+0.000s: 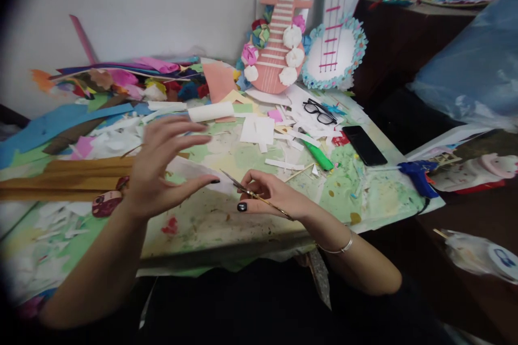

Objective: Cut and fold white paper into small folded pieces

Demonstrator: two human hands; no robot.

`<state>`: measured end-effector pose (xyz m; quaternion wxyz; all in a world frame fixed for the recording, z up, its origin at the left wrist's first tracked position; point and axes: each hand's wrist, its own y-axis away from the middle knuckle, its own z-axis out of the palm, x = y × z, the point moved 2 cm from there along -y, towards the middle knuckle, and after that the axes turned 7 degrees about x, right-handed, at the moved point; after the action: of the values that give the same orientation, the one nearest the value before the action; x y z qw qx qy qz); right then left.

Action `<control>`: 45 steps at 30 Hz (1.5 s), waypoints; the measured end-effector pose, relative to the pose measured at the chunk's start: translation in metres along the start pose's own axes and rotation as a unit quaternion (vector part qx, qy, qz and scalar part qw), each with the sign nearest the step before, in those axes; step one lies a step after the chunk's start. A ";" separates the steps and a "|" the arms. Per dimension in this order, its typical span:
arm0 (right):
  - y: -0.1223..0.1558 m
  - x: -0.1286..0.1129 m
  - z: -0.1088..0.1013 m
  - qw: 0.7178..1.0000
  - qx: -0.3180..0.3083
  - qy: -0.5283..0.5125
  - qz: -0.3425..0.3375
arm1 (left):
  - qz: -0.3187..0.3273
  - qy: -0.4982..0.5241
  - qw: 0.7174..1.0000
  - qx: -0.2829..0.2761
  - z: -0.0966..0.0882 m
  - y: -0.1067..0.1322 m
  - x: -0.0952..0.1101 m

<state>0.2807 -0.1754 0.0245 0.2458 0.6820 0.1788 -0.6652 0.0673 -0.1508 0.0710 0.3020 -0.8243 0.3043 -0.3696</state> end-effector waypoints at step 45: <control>-0.003 -0.004 -0.027 0.996 -0.079 0.016 0.043 | -0.032 0.191 0.907 -0.373 0.040 -0.022 -0.015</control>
<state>0.3009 -0.1576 0.0280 0.3243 0.6782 0.2054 -0.6266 0.0966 -0.1151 0.0583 -0.1036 -0.7998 0.4454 -0.3888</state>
